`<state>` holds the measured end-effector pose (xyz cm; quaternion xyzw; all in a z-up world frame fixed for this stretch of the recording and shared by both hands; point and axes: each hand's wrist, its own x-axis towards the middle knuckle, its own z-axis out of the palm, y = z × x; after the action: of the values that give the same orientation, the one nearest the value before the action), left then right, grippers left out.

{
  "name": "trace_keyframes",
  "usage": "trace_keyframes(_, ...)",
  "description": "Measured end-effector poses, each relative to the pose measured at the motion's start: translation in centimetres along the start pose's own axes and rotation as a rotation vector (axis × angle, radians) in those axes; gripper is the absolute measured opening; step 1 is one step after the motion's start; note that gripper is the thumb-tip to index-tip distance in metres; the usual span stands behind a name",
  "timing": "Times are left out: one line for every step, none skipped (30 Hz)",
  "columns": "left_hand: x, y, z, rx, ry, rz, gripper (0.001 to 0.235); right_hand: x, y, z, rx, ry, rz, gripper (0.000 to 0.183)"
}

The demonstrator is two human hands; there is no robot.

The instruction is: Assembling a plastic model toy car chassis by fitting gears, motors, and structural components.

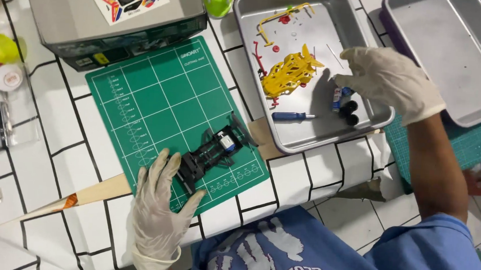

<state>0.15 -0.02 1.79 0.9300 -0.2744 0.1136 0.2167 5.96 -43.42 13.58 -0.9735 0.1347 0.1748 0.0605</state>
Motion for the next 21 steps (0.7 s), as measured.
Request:
trace_keyframes(0.0, 0.0, 0.2, -0.082, 0.015, -0.030, 0.087, 0.2, 0.2, 0.6, -0.015, -0.057, 0.082, 0.057)
trace_keyframes(-0.3, 0.0, 0.4, -0.164, 0.028, -0.067, 0.085, 0.5, 0.3, 1.3, -0.032, -0.117, 0.160, 0.050)
trace_keyframes(-0.1, -0.1, 0.6, -0.158, 0.032, -0.059, 0.085, 0.1, 0.1, 1.2, -0.025, -0.109, 0.160, 0.050)
trace_keyframes(-0.2, -0.2, 0.7, -0.154, 0.033, -0.050, 0.085, -0.2, -0.1, 1.2, 0.060, -0.084, 0.151, 0.040)
trace_keyframes(-0.4, -0.3, 0.7, -0.150, 0.033, -0.041, 0.085, -0.4, -0.4, 1.3, 0.147, -0.059, 0.142, 0.032)
trace_keyframes(-0.4, -0.2, 0.7, -0.143, 0.036, -0.047, 0.085, 0.1, -0.3, 1.7, 0.147, -0.060, 0.133, 0.032)
trace_keyframes(-0.4, -0.1, 0.7, -0.130, 0.029, -0.055, 0.085, 0.5, -0.2, 2.1, 0.142, -0.061, 0.144, 0.034)
trace_keyframes(-0.3, -0.1, 0.6, -0.113, 0.024, -0.066, 0.085, 1.1, -0.2, 2.4, 0.137, -0.061, 0.152, 0.036)
trace_keyframes(-0.1, 0.1, 0.5, -0.105, 0.028, -0.073, 0.085, 1.0, -0.3, 2.4, 0.138, -0.061, 0.140, 0.036)
trace_keyframes(0.0, 0.1, 0.3, -0.104, 0.022, -0.070, 0.084, 1.0, -0.6, 2.5, 0.099, -0.026, 0.155, 0.038)
trace_keyframes(0.0, 0.1, 0.1, -0.104, 0.017, -0.067, 0.083, 1.1, -0.9, 2.6, 0.062, 0.010, 0.170, 0.041)
trace_keyframes(-0.1, 0.0, 0.2, -0.093, 0.020, -0.082, 0.083, 1.0, -0.8, 2.7, 0.061, 0.006, 0.151, 0.041)
trace_keyframes(-0.2, -0.1, 0.3, -0.147, 0.029, -0.077, 0.084, 1.0, -0.7, 2.7, 0.099, 0.049, 0.101, 0.036)
trace_keyframes(-0.2, -0.3, 0.4, -0.200, 0.040, -0.068, 0.085, 1.0, -0.5, 2.7, 0.138, 0.095, 0.053, 0.032)
trace_keyframes(-0.4, -0.3, 0.5, -0.189, 0.046, -0.080, 0.085, 0.8, -0.9, 2.3, 0.139, 0.094, 0.036, 0.032)
trace_keyframes(-0.5, -0.4, 0.6, -0.205, 0.048, -0.065, 0.085, 0.4, -1.3, 1.7, 0.213, 0.099, 0.078, 0.030)
trace_keyframes(-0.5, -0.5, 0.6, -0.221, 0.050, -0.049, 0.086, 0.1, -1.7, 1.2, 0.288, 0.103, 0.121, 0.029)
trace_keyframes(-0.5, -0.6, 0.5, -0.218, 0.052, -0.052, 0.086, 0.0, -1.5, 1.1, 0.289, 0.103, 0.116, 0.029)
trace_keyframes(-0.5, -0.6, 0.4, -0.219, 0.046, -0.051, 0.085, -0.2, -1.3, 1.1, 0.455, 0.085, 0.158, 0.027)
trace_keyframes(-0.3, -0.4, 0.4, -0.231, 0.037, -0.045, 0.084, -0.6, -0.8, 0.9, 0.618, 0.068, 0.212, 0.027)
trace_keyframes(-0.4, -0.3, 0.1, -0.239, 0.035, -0.041, 0.084, -0.9, -1.6, 0.4, 0.615, 0.071, 0.220, 0.027)
